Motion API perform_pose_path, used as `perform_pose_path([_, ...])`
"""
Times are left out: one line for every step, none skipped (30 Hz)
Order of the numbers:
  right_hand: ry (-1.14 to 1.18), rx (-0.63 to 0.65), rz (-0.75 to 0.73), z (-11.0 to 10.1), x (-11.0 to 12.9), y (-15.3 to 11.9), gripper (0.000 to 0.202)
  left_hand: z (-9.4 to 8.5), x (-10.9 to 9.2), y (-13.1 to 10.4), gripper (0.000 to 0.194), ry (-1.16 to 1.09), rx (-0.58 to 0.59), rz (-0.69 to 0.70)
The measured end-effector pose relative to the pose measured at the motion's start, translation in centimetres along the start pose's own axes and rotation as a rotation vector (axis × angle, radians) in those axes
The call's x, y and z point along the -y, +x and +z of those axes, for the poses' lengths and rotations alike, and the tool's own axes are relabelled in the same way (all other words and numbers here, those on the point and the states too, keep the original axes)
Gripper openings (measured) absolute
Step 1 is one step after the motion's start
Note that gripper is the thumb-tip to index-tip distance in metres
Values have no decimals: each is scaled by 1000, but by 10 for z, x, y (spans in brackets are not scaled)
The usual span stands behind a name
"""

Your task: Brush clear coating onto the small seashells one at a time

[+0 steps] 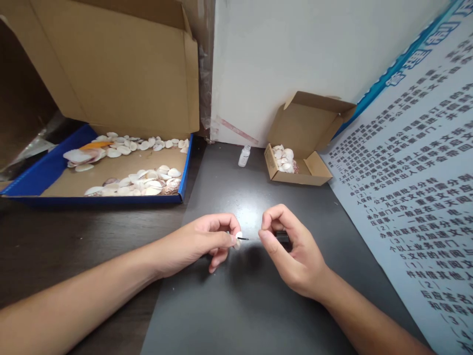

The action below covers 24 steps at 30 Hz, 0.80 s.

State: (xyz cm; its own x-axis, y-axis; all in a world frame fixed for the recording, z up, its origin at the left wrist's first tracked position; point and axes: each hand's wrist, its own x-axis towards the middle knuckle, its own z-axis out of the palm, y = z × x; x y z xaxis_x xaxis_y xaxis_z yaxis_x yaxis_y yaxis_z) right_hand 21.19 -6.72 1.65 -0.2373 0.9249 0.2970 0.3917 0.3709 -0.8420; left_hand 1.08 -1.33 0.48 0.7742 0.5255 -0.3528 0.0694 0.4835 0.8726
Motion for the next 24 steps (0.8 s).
perform_pose_path([-5,-6,2,0,0,0,11,0,0,0,11,-4,0,-1])
perform_pose_path([-14,-20,3,0,0,0,12,0,0,0,10,-10,0,0])
perform_pose_path([-24,-38,6,0,-1,0,13,-1,1,0,9,-17,1,1])
perform_pose_path([-32,-56,7,0,-1,0,14,-1,1,0,8,-24,3,2])
perform_pose_path([-33,-68,3,0,-1,0,16,-1,1,0,8,-29,4,2])
perform_pose_path([-30,-68,-2,0,-2,0,18,-1,1,0,7,-32,4,2])
perform_pose_path([-27,-56,-3,0,-2,0,19,-1,1,0,7,-33,2,1])
perform_pose_path([-28,-40,-1,0,-3,-1,20,-1,1,0,8,-35,-1,-1])
perform_pose_path([-36,-25,5,0,-4,-1,20,0,1,0,8,-40,-4,-3])
perform_pose_path([-51,-18,14,0,-5,-1,20,0,0,0,9,-49,-9,-4])
perform_pose_path([-67,-22,22,0,-5,-1,20,0,0,0,9,-61,-13,-4])
perform_pose_path([-78,-35,28,0,-6,-1,20,0,-1,0,10,-74,-18,-4])
perform_pose_path([-79,-47,27,0,-6,-1,20,0,-1,0,10,-88,-24,-3])
perform_pose_path([-69,-53,23,0,-7,-1,20,1,-2,0,11,-101,-31,-2])
perform_pose_path([-55,-47,16,0,-7,-1,20,1,-2,0,11,-109,-37,-1])
perform_pose_path([-45,-32,8,0,-6,-2,20,1,-2,1,12,-115,-41,0])
perform_pose_path([-46,-14,3,0,-6,-2,21,1,-2,1,12,-116,-43,0])
perform_pose_path([-59,1,0,0,-5,-2,21,1,-2,1,12,-116,-43,1])
perform_pose_path([-81,10,0,0,-4,-2,21,1,-2,1,11,-117,-41,3])
perform_pose_path([-106,9,3,0,-4,-2,21,1,-2,1,11,-119,-40,5])
perform_pose_path([-126,3,6,0,-3,-2,22,1,-1,1,10,-123,-40,6])
perform_pose_path([-136,-3,8,-1,-3,-2,22,1,-1,1,9,-128,-43,7])
perform_pose_path([-136,-7,3,-1,-3,-2,22,0,-1,1,9,-134,-49,6])
perform_pose_path([-130,-7,-4,-1,-2,-2,22,0,-1,1,10,-138,-56,6])
